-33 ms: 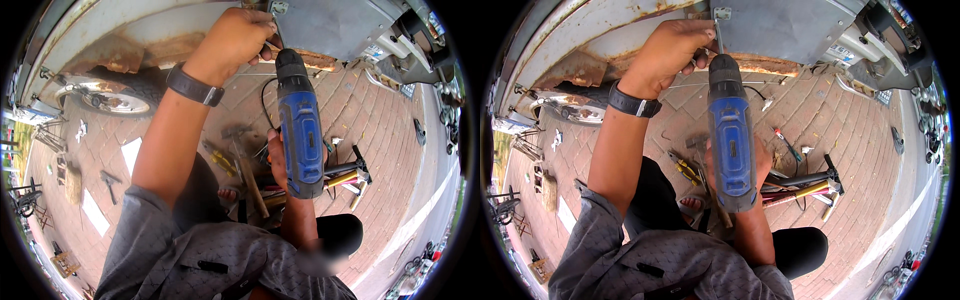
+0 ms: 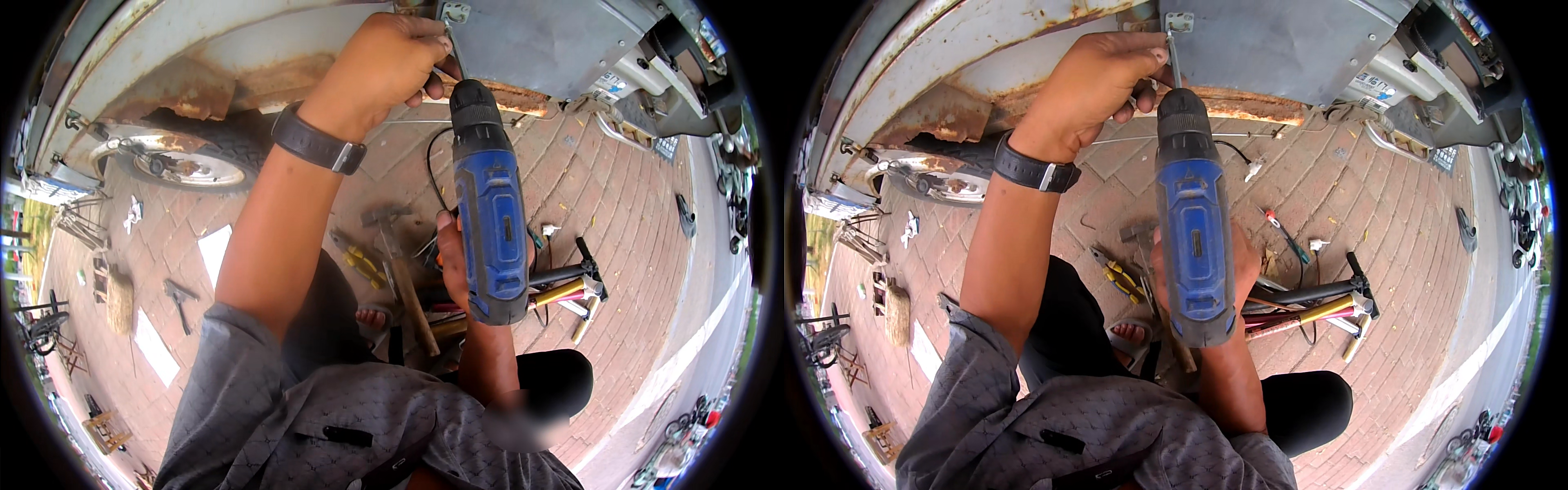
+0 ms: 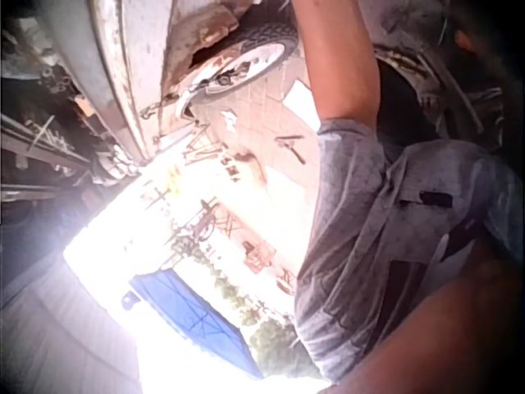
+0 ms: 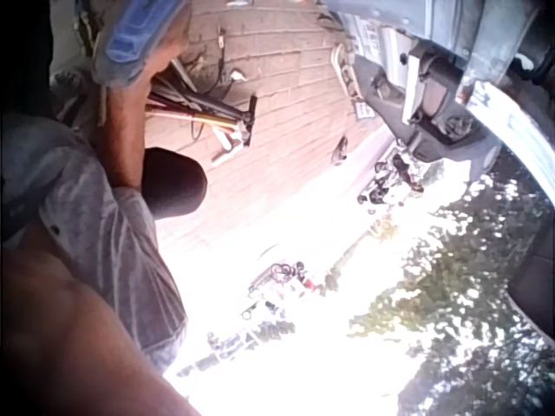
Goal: The person uses a power drill to fasten screws into a metal bracket under a vehicle. They then use pliers to adjust the bracket and finally secure it with a padlock.
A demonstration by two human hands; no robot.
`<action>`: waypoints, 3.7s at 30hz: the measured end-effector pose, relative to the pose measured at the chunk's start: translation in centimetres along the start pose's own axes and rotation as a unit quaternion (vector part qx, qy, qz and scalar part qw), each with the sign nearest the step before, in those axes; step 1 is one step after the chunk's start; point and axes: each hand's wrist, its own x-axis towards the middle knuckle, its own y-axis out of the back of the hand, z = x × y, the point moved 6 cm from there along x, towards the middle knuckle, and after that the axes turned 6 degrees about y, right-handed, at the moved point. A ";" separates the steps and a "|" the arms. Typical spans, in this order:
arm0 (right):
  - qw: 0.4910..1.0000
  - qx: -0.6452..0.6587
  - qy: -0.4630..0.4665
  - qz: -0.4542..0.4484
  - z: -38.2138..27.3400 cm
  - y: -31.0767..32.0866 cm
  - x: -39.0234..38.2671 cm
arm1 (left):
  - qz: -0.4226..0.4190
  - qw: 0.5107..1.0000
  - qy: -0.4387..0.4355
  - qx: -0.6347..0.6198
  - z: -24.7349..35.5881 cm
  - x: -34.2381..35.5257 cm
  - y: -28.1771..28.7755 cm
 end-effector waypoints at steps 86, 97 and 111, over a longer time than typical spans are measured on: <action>0.993 -0.040 0.105 -0.032 0.1 -0.8 0.0 | 0.001 1.000 0.023 0.006 -0.2 -0.9 -0.2; 0.998 -0.028 0.047 -0.038 1.0 -0.9 -0.3 | 0.005 0.996 0.039 -0.080 -0.9 -0.9 0.3; 0.993 0.058 -0.093 -0.046 3.3 -1.3 -1.1 | -0.009 0.993 0.043 0.113 -0.6 -6.4 -1.1</action>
